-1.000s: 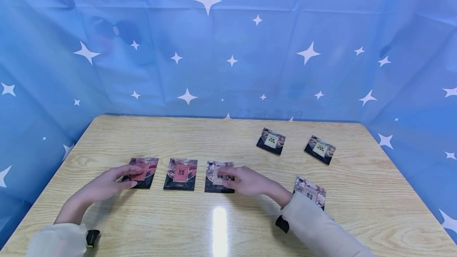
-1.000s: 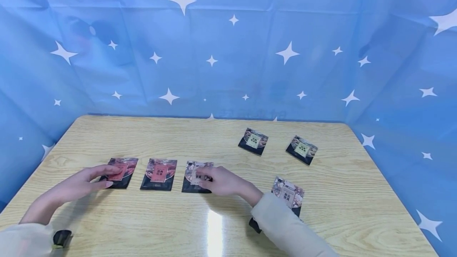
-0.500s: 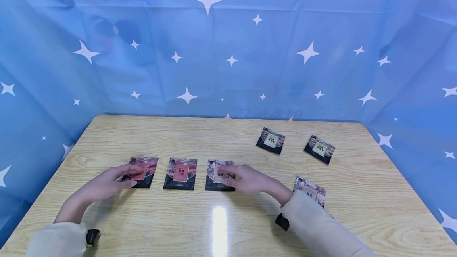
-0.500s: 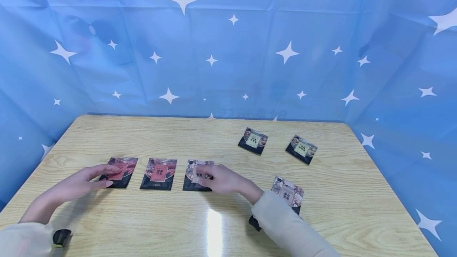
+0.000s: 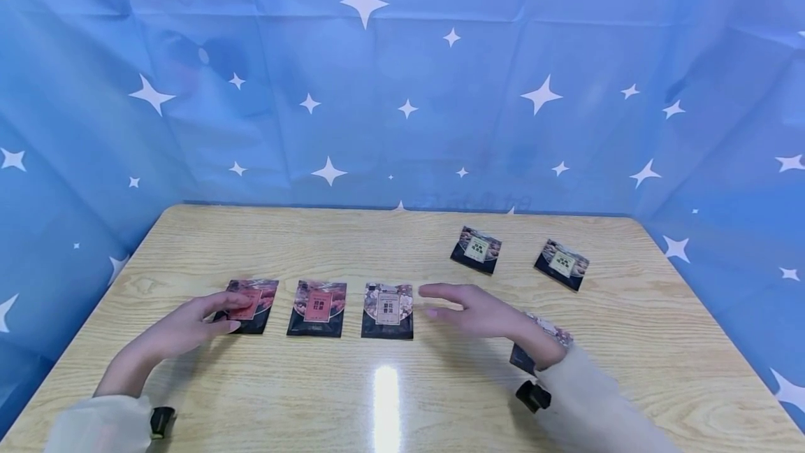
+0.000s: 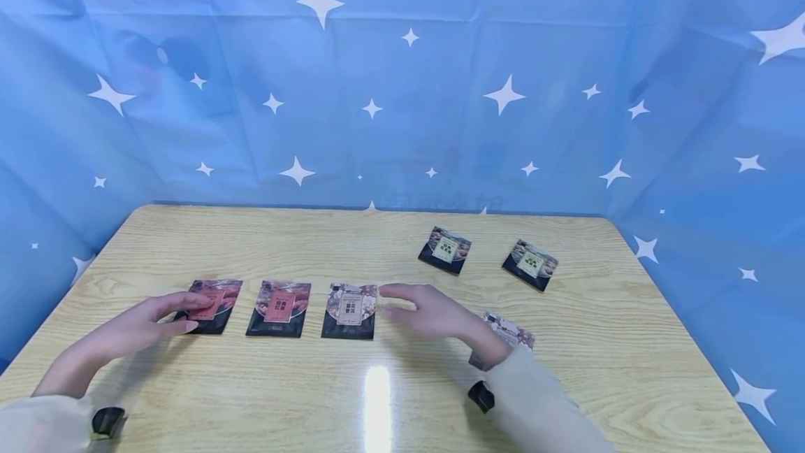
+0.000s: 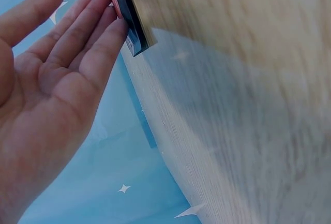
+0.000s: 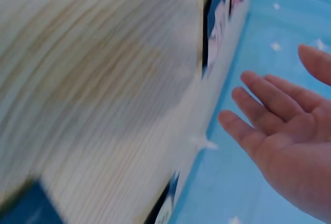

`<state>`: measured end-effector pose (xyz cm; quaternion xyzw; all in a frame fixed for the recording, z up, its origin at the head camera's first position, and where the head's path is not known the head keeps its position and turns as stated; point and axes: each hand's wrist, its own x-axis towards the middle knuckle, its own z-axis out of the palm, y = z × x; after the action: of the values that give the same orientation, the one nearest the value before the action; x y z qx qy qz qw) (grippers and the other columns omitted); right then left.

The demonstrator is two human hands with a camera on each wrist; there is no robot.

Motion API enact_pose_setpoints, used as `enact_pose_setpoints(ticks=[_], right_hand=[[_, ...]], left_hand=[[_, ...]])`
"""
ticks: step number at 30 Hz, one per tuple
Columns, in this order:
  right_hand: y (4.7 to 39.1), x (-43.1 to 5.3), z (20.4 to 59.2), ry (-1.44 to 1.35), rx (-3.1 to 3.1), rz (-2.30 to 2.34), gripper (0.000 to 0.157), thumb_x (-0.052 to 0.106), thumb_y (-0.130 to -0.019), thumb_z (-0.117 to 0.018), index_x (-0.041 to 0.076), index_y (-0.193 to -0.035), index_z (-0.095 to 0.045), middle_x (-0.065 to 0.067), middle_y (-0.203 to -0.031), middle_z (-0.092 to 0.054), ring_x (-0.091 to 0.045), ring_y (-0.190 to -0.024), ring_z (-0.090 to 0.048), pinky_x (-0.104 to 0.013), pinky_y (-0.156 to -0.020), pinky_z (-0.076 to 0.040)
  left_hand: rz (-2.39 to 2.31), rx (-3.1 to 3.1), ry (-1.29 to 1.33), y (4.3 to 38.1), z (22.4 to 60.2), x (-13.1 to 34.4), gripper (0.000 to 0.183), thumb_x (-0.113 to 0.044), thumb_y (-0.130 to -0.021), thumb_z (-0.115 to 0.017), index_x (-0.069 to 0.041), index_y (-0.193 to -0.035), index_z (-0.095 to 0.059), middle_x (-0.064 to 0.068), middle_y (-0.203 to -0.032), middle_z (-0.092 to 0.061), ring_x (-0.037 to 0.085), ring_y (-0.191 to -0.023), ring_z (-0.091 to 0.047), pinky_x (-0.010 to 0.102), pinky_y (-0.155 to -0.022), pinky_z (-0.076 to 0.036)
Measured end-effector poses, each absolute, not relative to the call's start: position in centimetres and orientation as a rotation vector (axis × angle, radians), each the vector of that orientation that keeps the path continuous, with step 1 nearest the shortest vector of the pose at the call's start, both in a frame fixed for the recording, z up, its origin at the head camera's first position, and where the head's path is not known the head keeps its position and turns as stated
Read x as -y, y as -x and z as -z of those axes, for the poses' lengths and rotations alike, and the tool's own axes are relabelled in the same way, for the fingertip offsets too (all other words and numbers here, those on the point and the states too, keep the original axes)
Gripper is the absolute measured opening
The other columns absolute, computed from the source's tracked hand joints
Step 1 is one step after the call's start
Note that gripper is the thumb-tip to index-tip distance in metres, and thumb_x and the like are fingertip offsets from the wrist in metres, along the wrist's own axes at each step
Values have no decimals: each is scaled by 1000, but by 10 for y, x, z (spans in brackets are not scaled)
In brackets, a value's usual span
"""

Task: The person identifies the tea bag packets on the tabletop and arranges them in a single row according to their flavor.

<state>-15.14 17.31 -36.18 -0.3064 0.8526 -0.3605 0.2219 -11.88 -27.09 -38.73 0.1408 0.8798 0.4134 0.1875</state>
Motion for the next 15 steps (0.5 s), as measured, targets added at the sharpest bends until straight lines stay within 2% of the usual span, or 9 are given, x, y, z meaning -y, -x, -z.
enact_pose_setpoints(ticks=[7, 9, 15], right_hand=[[144, -214, 355, 744, -2310, 1041, 50, 27, -100, -44, -4, -139, -38, -18, -139, -43, -35, -125, -41, -51, -99, -36], [140, -228, 354, 723, -2275, 1060, 51, 26, -101, -42, -5, -140, -35, -20, -139, -42, -37, -125, -41, -47, -98, -39], [127, -266, 354, 701, -2245, 1134, 48, 17, -102, -39, -12, -139, -30, -30, -137, -38, -44, -123, -39, -24, -89, -45]], left_hand=[[-1197, -2447, -383, 119, 388, 271, 48, -17, -94, -56, 6, -134, -43, 32, -133, -40, 52, -123, -33, 58, -87, -41], [-1199, -2449, -386, 119, 388, 271, 48, -17, -94, -56, 6, -133, -43, 32, -133, -41, 52, -123, -33, 57, -87, -41], [-1210, -2444, -394, 118, 388, 271, 47, -16, -94, -57, 6, -134, -43, 31, -133, -41, 51, -123, -34, 57, -88, -41]])
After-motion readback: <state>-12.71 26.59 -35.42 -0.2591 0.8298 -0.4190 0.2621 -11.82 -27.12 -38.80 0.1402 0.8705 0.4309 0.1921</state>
